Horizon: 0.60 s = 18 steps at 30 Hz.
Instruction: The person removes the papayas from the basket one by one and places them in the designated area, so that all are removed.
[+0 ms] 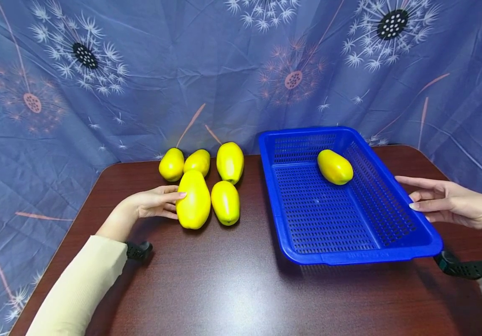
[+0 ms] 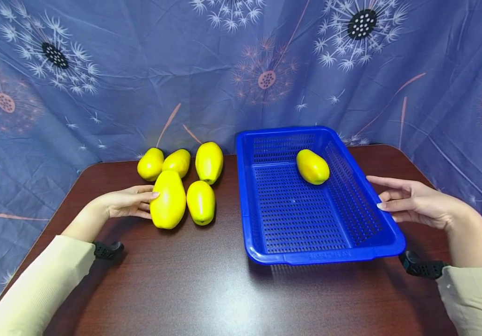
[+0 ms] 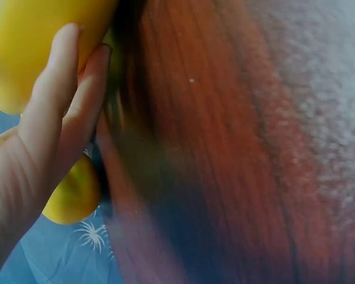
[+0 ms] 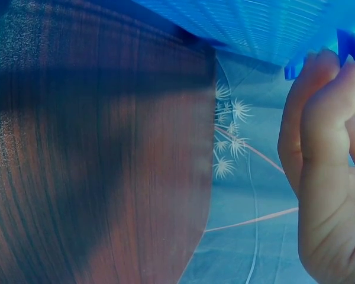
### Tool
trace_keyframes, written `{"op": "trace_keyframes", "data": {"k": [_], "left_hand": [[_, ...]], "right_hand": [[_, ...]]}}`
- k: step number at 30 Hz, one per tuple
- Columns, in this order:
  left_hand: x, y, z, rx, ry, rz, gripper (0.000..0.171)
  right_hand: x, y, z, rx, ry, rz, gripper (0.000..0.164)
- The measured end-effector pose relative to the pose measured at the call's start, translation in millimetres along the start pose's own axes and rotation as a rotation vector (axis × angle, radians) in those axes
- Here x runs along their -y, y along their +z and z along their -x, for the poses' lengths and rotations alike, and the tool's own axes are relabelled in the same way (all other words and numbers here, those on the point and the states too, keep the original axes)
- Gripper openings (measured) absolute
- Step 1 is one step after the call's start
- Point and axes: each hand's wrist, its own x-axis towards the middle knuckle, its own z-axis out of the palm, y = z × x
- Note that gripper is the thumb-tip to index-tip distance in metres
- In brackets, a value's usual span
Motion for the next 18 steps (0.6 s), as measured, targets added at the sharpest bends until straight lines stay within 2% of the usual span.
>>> {"op": "trace_keyframes", "data": {"k": [11, 18], "left_hand": [[0.0, -1.8, -3.1, 0.008, -0.026, -0.056, 0.07], [-2.9, -1.3, -4.4, -0.025, -0.029, -0.05, 0.068]], "right_hand": [[-1.4, 0.5, -0.6, -0.014, 0.005, 0.003, 0.065], [-1.1, -0.2, 0.0, -0.006, 0.004, 0.004, 0.066]]}}
